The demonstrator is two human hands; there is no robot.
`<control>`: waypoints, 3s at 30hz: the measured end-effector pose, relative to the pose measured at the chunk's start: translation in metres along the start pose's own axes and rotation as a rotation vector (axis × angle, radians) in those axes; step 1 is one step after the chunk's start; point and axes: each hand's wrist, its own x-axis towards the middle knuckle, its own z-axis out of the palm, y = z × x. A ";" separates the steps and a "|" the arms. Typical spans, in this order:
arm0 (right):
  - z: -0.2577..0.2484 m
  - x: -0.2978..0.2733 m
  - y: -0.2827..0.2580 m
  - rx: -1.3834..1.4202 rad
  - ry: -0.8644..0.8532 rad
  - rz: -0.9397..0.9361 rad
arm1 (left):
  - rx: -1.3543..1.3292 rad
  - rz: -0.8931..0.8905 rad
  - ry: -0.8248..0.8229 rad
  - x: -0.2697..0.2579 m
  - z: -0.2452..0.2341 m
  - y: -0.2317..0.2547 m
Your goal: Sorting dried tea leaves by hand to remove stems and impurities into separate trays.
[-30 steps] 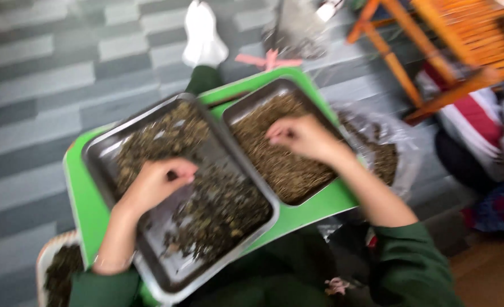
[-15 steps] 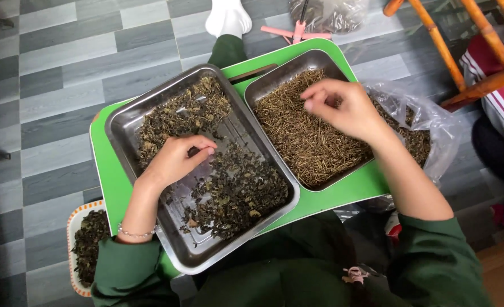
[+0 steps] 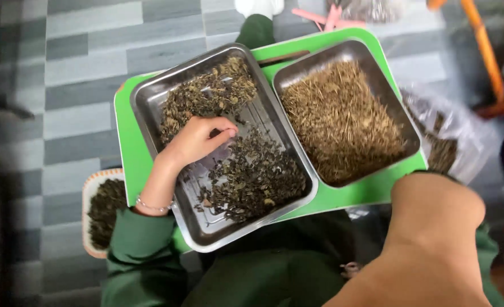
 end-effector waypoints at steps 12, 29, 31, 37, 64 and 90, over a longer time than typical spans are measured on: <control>-0.029 0.040 -0.011 -0.001 -0.191 -0.056 | 0.037 0.072 0.064 -0.002 0.002 -0.014; -0.029 0.111 -0.036 -0.008 -0.345 -0.164 | 0.102 0.000 0.408 -0.006 -0.017 -0.037; -0.020 0.107 -0.057 -0.027 -0.380 -0.200 | 0.155 -0.008 0.446 -0.006 -0.017 -0.043; 0.049 0.187 0.016 -0.231 -0.499 -0.103 | 0.249 -0.113 0.450 -0.004 -0.019 -0.059; 0.126 0.221 0.138 -0.650 -0.402 -0.190 | 0.394 -0.174 0.380 0.002 -0.011 -0.091; 0.152 0.222 0.178 -0.625 -0.424 -0.165 | 0.579 -0.062 0.299 -0.004 -0.012 -0.076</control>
